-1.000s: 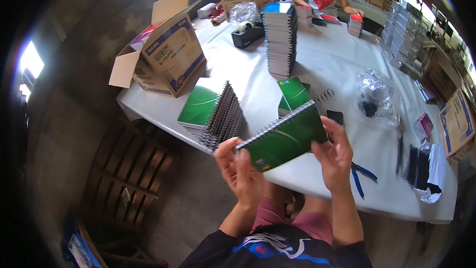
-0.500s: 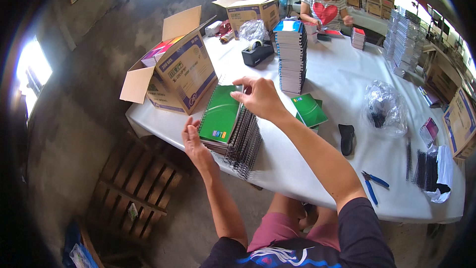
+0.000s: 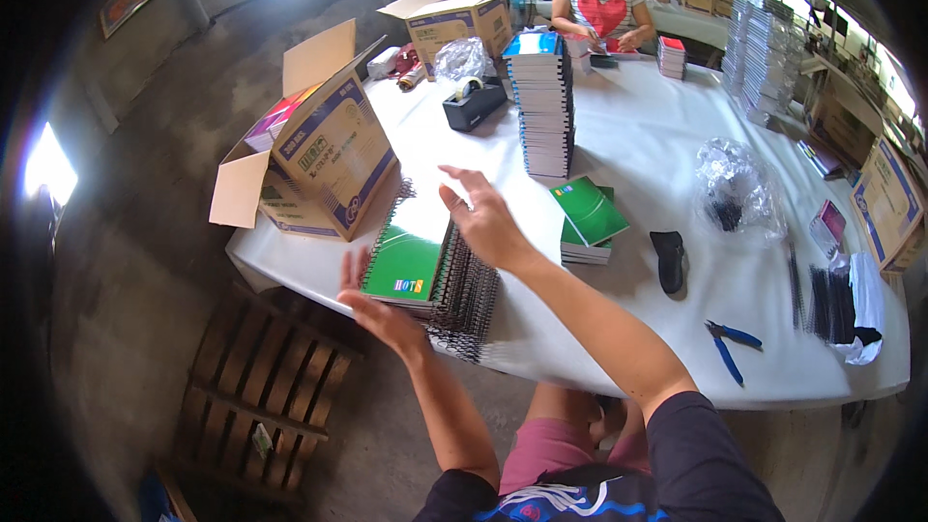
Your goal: The person inserts a metal spiral through the punched edges of green notebooks by hand and uses a pair of pliers to cut and finish the wire ends. They stack the completed notebooks on the table and organize more materials from nearby boxes.
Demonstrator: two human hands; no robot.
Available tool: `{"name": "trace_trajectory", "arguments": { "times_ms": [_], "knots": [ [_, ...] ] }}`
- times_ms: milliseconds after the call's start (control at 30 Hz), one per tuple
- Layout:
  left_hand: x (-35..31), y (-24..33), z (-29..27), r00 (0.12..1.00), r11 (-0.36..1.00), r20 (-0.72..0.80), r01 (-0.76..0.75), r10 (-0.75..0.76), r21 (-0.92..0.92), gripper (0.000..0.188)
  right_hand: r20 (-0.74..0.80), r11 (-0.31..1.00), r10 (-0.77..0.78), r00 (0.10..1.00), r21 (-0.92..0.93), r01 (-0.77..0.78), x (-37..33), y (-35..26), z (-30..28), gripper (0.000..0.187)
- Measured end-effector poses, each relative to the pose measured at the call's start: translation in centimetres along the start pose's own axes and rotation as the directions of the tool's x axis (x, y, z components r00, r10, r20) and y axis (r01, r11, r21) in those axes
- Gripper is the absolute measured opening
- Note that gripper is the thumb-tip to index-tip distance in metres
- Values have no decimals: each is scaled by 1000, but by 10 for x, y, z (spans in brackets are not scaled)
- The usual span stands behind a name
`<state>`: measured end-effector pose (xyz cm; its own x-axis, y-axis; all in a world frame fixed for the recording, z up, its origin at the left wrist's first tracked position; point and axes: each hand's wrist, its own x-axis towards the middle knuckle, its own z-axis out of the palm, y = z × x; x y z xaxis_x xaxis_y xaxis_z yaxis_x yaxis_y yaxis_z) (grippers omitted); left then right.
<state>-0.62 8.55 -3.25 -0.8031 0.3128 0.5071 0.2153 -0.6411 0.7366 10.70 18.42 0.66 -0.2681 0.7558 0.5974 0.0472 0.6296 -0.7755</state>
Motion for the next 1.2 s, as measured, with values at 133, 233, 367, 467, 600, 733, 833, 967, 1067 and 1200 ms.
{"name": "trace_trajectory", "arguments": {
  "times_ms": [133,233,367,467,600,733,833,967,1067,1200],
  "knots": [
    [13,30,-32,962,979,-185,-190,202,78,69,-287,724,102,952,-635,-269,-12,56,-88,58],
    [2,78,-36,849,915,-342,-366,403,171,54,-219,463,602,768,-688,-559,-31,106,-144,67],
    [-43,114,-6,727,766,-319,-643,608,-9,36,-270,395,662,699,-668,-631,-51,101,-173,75],
    [-82,119,31,784,760,-13,-605,621,-238,27,-271,583,505,819,-593,-556,-57,67,-179,51],
    [-133,81,58,546,840,753,-543,366,-14,53,-10,840,284,959,-480,-254,-103,30,-190,36],
    [-184,28,75,485,677,868,-603,-109,422,57,150,740,346,926,-651,-171,-180,24,-189,40],
    [-212,-22,54,469,678,878,-614,-97,403,54,290,794,392,873,-587,-162,-199,18,-220,51],
    [-215,-6,60,545,635,838,-655,21,410,65,-255,633,442,860,-591,-500,-209,37,-322,58],
    [-222,3,80,597,601,795,-676,106,427,60,-700,100,6,714,-710,-697,-248,109,-430,51],
    [-223,-17,73,583,667,808,-635,81,391,54,-740,64,324,589,-605,-794,-242,121,-453,49]
  ]
}}
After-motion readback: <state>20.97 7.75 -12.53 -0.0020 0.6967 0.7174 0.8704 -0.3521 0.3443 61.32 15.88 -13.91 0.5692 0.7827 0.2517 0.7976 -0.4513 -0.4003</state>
